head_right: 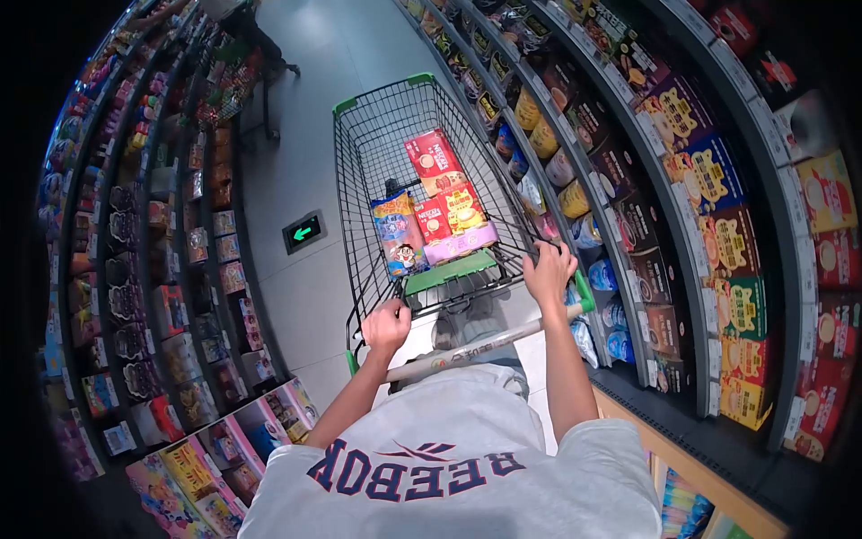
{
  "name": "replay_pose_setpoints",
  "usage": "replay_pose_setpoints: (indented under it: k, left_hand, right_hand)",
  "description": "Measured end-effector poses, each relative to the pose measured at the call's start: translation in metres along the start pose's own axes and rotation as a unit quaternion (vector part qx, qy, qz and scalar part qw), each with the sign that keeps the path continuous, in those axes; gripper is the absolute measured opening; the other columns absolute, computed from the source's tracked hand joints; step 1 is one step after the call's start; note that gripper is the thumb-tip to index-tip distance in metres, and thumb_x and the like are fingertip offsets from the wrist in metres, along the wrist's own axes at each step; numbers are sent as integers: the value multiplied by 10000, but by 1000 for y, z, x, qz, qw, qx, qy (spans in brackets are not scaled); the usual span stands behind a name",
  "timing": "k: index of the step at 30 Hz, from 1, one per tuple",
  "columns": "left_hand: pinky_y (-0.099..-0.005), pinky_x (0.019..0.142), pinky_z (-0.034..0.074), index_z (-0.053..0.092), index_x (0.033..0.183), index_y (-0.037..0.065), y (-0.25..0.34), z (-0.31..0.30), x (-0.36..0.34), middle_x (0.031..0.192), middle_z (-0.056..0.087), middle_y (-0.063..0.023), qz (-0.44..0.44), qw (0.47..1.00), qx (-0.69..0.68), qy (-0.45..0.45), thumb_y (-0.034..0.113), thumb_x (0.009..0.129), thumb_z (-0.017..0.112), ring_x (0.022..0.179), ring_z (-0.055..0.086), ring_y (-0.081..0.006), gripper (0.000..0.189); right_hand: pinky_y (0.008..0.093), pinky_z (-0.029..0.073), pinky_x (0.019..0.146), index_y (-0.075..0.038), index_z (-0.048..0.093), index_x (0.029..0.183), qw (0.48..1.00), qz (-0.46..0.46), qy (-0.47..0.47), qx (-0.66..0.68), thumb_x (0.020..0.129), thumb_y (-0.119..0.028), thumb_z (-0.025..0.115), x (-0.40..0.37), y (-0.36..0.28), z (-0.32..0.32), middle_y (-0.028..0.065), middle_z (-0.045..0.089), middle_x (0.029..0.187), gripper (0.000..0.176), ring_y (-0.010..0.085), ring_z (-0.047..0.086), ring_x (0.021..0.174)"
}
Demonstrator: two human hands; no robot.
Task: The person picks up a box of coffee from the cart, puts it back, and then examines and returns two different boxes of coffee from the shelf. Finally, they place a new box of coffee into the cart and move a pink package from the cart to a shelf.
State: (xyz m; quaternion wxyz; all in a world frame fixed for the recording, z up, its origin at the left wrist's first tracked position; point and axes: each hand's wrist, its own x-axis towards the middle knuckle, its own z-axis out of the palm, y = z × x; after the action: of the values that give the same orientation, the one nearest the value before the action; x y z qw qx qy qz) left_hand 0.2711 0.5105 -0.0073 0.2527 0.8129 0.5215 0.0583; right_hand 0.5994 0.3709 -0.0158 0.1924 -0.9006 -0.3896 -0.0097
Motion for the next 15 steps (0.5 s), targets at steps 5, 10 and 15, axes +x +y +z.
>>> replay_pose_setpoints:
  k: [5, 10, 15]
  left_hand:
    - [-484, 622, 532, 680, 763, 125, -10, 20, -13, 781, 704, -79, 34, 998, -16, 44, 230, 818, 605, 703, 696, -318, 141]
    - [-424, 514, 502, 655, 701, 122, -8, 24, -12, 682, 650, -56, 62, 994, -3, 85, 152, 785, 623, 602, 658, -272, 95]
    - [-380, 486, 483, 629, 669, 120, -2, 19, -6, 644, 621, -34, 112, 984, 13, 135, 93, 760, 625, 564, 627, -243, 95]
  right_hand:
    - [529, 370, 1130, -23, 632, 1209, 995, -75, -2, 60, 842, -152, 756, 25, -11, 15, 170, 609, 1269, 408, 382, 508, 1299]
    - [475, 437, 1112, 24, 578, 1299, 946, -110, -263, 154, 848, -234, 776, 69, -36, 65, 247, 619, 1306, 556, 416, 558, 1287]
    - [491, 490, 1086, 23, 522, 1386, 870, -168, -461, 42, 858, -337, 798, 115, -27, 155, 278, 594, 1372, 696, 426, 563, 1316]
